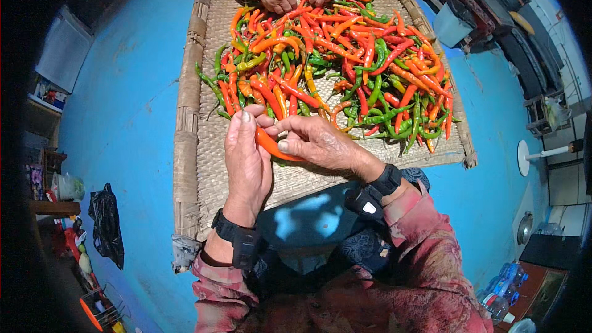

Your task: Two people sort through a pile of red and green chili peppers on a woven tray, picking up individual peppers, pulling off their stems, and moving them to different areas of the tray.

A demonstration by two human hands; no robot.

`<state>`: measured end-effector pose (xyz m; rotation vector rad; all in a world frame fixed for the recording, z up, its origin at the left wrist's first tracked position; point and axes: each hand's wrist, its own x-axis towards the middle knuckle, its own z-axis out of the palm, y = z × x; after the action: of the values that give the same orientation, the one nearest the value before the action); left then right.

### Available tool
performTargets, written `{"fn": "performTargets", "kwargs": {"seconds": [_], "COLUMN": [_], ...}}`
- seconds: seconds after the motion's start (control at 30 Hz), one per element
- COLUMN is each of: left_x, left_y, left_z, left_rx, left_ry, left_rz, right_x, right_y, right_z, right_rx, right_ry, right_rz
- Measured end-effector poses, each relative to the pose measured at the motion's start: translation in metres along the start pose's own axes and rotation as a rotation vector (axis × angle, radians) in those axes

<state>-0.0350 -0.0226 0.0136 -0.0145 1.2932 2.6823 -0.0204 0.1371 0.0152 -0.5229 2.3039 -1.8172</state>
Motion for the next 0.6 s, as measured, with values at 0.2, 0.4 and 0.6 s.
{"fn": "performTargets", "kwargs": {"seconds": [0.2,0.4,0.6], "left_x": [-0.001,-0.001,0.0], "left_y": [-0.001,0.0,-0.003], "left_z": [-0.002,-0.007,-0.004], "left_rx": [0.057,0.19,0.243], "left_ry": [-0.021,0.119,0.081], "left_rz": [0.018,0.061,0.029], "right_x": [-0.002,-0.004,-0.005], "right_y": [0.003,0.0,-0.003], "right_z": [0.003,-0.046,-0.091], "right_rx": [-0.187,-0.206,1.202], "right_ry": [-0.004,0.314,0.708], "right_rz": [-0.05,-0.092,-0.279]}}
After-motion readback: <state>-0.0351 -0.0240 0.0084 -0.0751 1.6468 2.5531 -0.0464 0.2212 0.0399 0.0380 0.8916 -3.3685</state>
